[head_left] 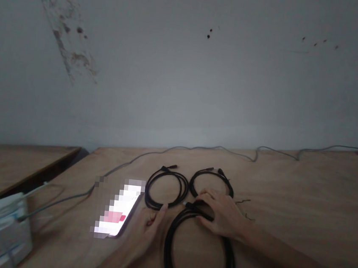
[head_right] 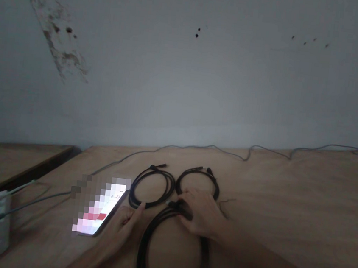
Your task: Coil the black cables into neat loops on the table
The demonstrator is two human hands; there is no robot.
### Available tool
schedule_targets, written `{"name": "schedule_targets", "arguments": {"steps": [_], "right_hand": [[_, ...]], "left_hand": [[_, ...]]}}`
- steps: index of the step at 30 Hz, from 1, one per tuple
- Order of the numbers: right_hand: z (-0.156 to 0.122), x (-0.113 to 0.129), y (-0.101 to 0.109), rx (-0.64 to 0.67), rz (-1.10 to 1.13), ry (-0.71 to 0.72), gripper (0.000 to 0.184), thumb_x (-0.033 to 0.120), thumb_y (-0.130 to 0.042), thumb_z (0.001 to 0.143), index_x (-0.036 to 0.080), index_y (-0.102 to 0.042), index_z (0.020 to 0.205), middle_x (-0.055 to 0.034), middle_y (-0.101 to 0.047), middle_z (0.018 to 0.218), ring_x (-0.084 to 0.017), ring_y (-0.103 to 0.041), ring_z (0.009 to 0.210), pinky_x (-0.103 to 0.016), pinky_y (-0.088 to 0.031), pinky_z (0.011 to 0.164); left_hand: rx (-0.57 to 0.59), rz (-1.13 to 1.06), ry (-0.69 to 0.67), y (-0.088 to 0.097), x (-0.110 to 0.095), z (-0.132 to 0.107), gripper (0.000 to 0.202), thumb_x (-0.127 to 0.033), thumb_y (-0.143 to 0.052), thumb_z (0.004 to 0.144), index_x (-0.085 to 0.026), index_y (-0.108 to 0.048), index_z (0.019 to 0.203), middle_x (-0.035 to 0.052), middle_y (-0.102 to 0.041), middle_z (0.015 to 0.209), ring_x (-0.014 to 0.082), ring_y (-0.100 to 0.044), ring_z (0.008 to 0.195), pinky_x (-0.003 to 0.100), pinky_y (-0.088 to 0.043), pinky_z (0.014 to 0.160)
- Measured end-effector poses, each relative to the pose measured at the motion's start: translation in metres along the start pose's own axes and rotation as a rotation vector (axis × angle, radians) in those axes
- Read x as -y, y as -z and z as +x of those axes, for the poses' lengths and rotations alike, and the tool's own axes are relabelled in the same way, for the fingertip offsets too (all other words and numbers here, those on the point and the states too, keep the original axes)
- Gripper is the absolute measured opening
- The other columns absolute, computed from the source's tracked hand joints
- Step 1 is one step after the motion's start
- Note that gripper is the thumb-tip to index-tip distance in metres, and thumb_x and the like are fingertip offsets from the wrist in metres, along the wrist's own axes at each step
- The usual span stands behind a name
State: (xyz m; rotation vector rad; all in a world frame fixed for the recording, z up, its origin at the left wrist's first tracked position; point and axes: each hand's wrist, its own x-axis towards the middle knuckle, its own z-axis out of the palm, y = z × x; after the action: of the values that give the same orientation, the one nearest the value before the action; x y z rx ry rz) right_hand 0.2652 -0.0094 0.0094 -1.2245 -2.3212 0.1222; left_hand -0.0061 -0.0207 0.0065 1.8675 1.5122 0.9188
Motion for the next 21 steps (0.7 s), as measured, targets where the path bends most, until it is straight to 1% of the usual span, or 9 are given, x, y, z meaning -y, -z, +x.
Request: {"name": "schedule_targets", "arguments": {"steps": [2,3,8,11,13,16,19,21], "right_hand": [[0.0,-0.003,-0.001,0.026,0.01,0.007,0.04,0.034,-0.069,0.086,0.024,-0.064,0.124,-0.0089,-0.067,0.126,-0.028,-0.061,0.116,-0.04,-0.048,0.098],[0.0,-0.005,-0.003,0.032,0.009,0.007,0.04,0.033,-0.069,0.086,0.024,-0.064,0.124,-0.0086,-0.068,0.125,-0.028,-0.061,0.116,-0.04,-0.048,0.099],[-0.001,-0.01,-0.014,-0.004,0.002,-0.017,0.024,0.021,-0.063,0.089,0.025,-0.07,0.112,-0.0056,-0.073,0.111,-0.026,-0.066,0.106,-0.037,-0.05,0.091],[-0.004,-0.008,-0.015,-0.022,-0.022,-0.026,0.024,0.018,-0.06,0.09,0.026,-0.071,0.111,-0.0052,-0.073,0.109,-0.025,-0.067,0.103,-0.036,-0.051,0.088],[-0.008,-0.006,-0.011,-0.025,-0.036,-0.042,0.026,0.021,-0.062,0.089,0.026,-0.069,0.113,-0.0063,-0.072,0.113,-0.026,-0.066,0.105,-0.036,-0.05,0.088],[-0.017,-0.004,0.0,-0.016,-0.057,-0.12,0.033,0.033,-0.068,0.085,0.024,-0.067,0.117,-0.0081,-0.071,0.113,-0.027,-0.067,0.101,-0.036,-0.05,0.086],[-0.027,-0.002,0.011,0.053,-0.09,-0.21,0.031,0.046,-0.071,0.082,0.025,-0.07,0.105,-0.0059,-0.073,0.101,-0.026,-0.067,0.086,-0.036,-0.049,0.077],[-0.033,-0.001,0.014,0.108,-0.106,-0.224,0.029,0.048,-0.072,0.08,0.027,-0.072,0.1,-0.004,-0.074,0.095,-0.026,-0.067,0.082,-0.036,-0.047,0.076]], "left_hand": [[0.006,0.013,-0.021,0.001,0.002,0.001,0.06,-0.063,-0.035,0.097,-0.024,-0.021,0.054,-0.0044,-0.024,0.05,0.012,-0.027,0.047,0.029,-0.021,0.05],[0.011,0.021,-0.023,0.001,0.003,0.002,0.06,-0.062,-0.034,0.098,-0.024,-0.02,0.054,-0.0045,-0.023,0.05,0.0118,-0.026,0.047,0.029,-0.02,0.05],[-0.008,0.051,-0.032,-0.001,0.011,0.006,0.06,-0.063,-0.034,0.097,-0.024,-0.02,0.054,-0.0047,-0.023,0.049,0.0109,-0.026,0.046,0.029,-0.018,0.05],[0.069,0.012,-0.051,-0.003,0.011,0.005,0.061,-0.062,-0.031,0.098,-0.023,-0.022,0.053,-0.0045,-0.025,0.047,0.0104,-0.025,0.044,0.028,-0.017,0.049],[0.07,0.015,-0.057,-0.003,0.009,0.004,0.06,-0.06,-0.03,0.099,-0.023,-0.022,0.053,-0.0044,-0.026,0.047,0.0105,-0.026,0.044,0.029,-0.018,0.049],[0.036,0.055,-0.064,-0.003,0.007,0.002,0.058,-0.06,-0.03,0.098,-0.023,-0.02,0.053,-0.0046,-0.024,0.047,0.0109,-0.026,0.044,0.029,-0.019,0.049],[0.064,0.058,-0.08,-0.003,0.007,0.002,0.059,-0.059,-0.03,0.098,-0.023,-0.022,0.052,-0.0042,-0.026,0.045,0.0114,-0.027,0.042,0.029,-0.02,0.048],[0.039,0.032,-0.099,-0.004,0.009,0.002,0.059,-0.057,-0.033,0.099,-0.023,-0.022,0.051,-0.0044,-0.027,0.044,0.0114,-0.027,0.041,0.028,-0.019,0.047]]}}
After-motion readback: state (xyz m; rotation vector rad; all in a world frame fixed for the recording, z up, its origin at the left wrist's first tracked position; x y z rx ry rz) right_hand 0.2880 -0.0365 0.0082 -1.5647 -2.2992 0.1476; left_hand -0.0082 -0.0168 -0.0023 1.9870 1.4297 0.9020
